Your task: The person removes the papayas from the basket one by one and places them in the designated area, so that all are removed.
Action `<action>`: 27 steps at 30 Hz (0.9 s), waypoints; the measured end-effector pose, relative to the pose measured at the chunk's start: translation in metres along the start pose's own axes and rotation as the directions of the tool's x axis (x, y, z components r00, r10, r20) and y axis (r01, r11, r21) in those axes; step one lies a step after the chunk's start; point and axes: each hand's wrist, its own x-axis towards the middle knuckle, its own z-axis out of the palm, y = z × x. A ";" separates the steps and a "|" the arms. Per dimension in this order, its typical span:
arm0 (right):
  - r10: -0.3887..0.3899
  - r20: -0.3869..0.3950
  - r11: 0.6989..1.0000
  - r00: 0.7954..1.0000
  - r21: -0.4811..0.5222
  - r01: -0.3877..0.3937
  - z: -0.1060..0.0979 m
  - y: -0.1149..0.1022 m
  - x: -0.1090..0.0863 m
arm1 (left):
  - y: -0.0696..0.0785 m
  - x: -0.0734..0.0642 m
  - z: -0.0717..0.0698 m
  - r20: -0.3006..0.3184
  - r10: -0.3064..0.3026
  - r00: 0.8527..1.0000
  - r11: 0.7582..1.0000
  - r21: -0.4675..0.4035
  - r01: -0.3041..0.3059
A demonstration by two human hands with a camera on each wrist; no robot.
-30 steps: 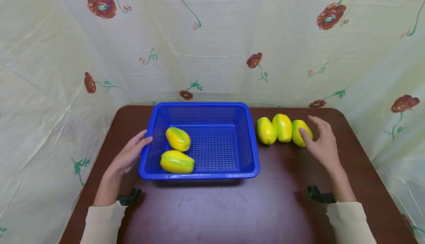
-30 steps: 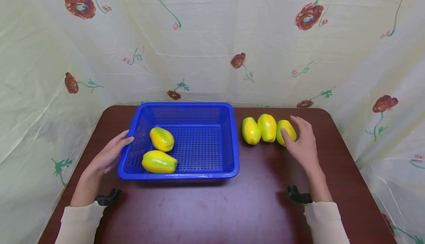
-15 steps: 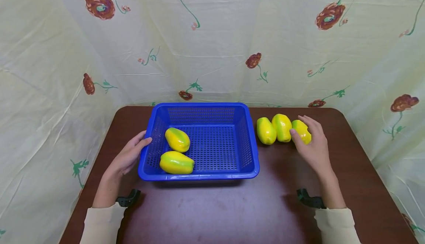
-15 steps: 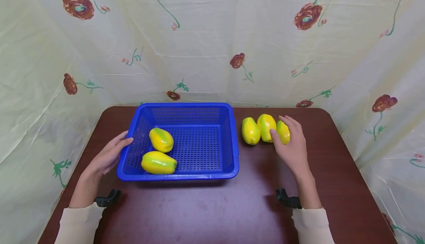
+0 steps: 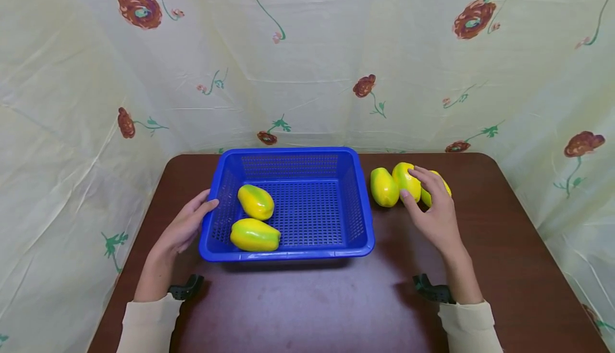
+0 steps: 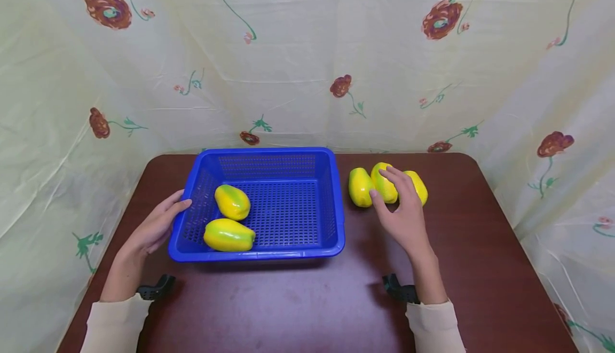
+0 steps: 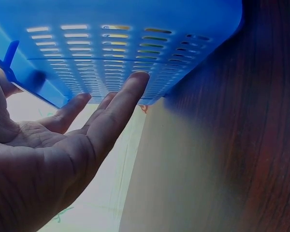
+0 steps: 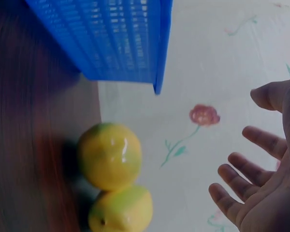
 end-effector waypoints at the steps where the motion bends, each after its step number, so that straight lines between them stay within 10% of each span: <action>1: -0.008 0.008 1.000 1.000 0.003 0.008 0.002 -0.002 0.000 | 0.000 0.000 0.000 -0.001 0.000 1.000 1.000 0.000 0.000; 27: -0.138 0.277 0.990 0.951 0.005 0.142 0.044 -0.047 0.006 | -0.001 0.002 -0.002 -0.001 0.007 1.000 1.000 -0.004 -0.007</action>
